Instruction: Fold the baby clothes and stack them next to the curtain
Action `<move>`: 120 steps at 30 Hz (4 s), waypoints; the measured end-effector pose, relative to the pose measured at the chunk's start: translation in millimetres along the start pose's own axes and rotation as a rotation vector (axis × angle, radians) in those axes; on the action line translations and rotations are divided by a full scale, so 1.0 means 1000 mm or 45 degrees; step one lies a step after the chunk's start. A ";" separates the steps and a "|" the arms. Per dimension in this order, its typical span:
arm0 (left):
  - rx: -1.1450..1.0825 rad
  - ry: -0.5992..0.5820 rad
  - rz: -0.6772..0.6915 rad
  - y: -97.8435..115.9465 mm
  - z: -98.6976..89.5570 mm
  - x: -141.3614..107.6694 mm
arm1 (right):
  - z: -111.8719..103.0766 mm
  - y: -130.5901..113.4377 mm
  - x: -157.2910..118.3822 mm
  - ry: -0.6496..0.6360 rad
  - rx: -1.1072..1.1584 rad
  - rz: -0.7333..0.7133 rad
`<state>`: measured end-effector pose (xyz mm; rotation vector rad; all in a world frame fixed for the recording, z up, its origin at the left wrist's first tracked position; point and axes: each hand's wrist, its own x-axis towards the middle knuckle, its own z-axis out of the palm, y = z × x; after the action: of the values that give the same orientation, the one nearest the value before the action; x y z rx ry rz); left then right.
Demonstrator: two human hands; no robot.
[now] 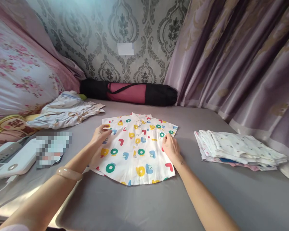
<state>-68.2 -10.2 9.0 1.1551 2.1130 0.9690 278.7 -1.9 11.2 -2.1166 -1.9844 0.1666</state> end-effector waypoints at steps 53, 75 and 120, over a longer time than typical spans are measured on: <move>0.781 -0.751 1.268 -0.029 -0.060 -0.131 | -0.059 -0.010 -0.163 -0.826 0.315 -1.275; 0.782 -0.765 1.311 0.024 0.064 -0.096 | 0.002 0.007 -0.052 -0.379 -0.002 -0.805; 0.801 -0.628 0.986 0.204 0.258 -0.061 | -0.023 0.022 -0.036 -0.436 0.405 -0.075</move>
<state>247.9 98.9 24.2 2.3424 1.5849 0.2009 302.5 -41.1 25.3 -1.9209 -2.0263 0.8253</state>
